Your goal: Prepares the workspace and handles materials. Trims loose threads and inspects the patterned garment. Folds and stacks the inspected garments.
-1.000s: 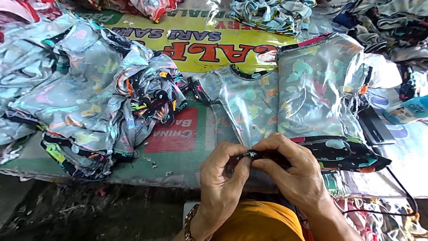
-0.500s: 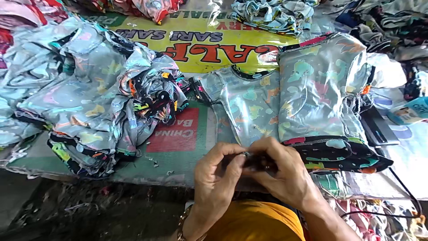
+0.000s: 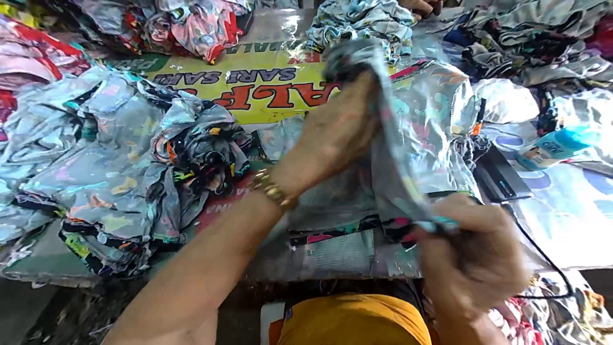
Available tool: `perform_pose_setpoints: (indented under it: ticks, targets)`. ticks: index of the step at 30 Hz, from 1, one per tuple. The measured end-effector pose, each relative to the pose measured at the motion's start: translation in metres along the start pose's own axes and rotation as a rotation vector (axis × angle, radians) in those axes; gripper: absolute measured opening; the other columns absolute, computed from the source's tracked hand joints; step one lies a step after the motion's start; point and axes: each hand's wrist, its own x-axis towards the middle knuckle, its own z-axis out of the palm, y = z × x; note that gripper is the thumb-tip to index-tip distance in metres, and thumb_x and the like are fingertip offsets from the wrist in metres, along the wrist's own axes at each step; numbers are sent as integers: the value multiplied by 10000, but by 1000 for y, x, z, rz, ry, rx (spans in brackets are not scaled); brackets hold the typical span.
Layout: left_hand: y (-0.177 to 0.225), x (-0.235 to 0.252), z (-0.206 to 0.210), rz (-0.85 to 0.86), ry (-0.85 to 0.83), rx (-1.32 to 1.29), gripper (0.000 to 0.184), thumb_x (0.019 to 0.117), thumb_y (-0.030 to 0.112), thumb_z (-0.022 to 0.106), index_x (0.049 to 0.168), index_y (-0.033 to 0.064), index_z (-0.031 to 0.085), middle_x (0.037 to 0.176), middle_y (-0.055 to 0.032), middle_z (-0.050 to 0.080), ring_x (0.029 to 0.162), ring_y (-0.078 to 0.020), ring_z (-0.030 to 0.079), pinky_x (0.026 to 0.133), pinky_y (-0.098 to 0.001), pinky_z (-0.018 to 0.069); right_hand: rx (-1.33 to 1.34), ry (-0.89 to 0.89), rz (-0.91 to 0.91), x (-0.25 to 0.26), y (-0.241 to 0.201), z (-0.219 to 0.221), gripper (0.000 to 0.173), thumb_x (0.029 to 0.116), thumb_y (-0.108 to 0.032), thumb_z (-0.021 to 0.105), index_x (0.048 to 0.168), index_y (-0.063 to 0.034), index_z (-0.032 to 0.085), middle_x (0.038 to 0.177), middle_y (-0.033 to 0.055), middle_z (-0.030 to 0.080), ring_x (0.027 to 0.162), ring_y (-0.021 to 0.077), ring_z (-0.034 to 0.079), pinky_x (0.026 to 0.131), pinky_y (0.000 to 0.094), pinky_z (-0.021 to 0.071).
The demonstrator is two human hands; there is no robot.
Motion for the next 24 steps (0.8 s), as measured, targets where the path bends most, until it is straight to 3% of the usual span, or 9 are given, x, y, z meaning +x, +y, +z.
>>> perform_pose_setpoints:
  ticks: [3,6,7,8,10,12,19,21,24]
  targets:
    - [36,30,70,246,-1,-4,574,977,230,609,1528,121,491,1502,-123,551,1351,-302,555,1013,-580,490,34,132,36,0,4,-29,234,992,-194,650,1207,-264,595,978,-147,666,746,-33,609,625,135,521]
    - [50,36,113,308,-358,-110,396,1060,248,511,1441,245,617,1574,-94,485,1518,-348,340,1119,-817,96,20,20,0,-5,-6,-37,105,1041,-239,556,1132,-240,609,876,-114,605,696,-25,559,608,139,475]
    - [50,42,104,312,-452,-216,371,1057,233,539,1409,188,647,1527,-108,537,1499,-334,379,1122,-813,93,30,-63,-11,-7,-11,-33,82,1047,-226,551,1098,-193,607,877,-83,603,736,-19,576,652,132,486]
    - [47,47,89,303,-525,-338,366,1056,218,557,1398,128,650,1444,-116,608,1433,-290,475,1151,-747,178,41,-151,-19,-9,-13,-27,76,1042,-202,569,1062,-142,612,883,-45,621,782,-4,601,697,131,505]
    - [31,50,59,290,-541,-559,374,1061,178,541,1393,23,618,1281,-138,691,1196,-182,646,1081,-424,463,49,-352,-4,-14,-9,-7,90,1014,-156,627,1022,-74,664,903,30,675,821,55,642,720,169,536]
    - [12,39,30,214,-427,-683,364,1064,126,509,1380,-30,598,1247,-164,686,1102,-157,676,983,-306,534,-36,-586,33,-17,-3,14,130,1007,-151,628,1051,-81,728,935,86,723,785,149,690,626,280,547]
    - [-8,-85,-47,-194,272,-751,295,1079,130,415,1264,46,629,1186,-56,710,1011,-179,727,855,-339,622,-541,-787,-137,-37,9,65,102,941,-99,593,931,-106,694,881,95,665,578,229,639,429,351,484]
    - [-10,-130,-48,-286,497,-832,311,1093,214,397,1277,106,623,1134,-21,703,968,-170,708,839,-343,609,-550,-777,-116,-36,10,65,96,925,-84,592,902,-103,683,831,83,648,555,220,622,417,347,467]
    - [0,-184,-19,-363,701,-1046,245,1073,394,485,1108,239,671,927,55,682,799,-113,682,737,-303,601,-354,-729,71,-27,11,56,128,869,-93,627,978,-95,693,847,48,669,618,155,637,488,315,505]
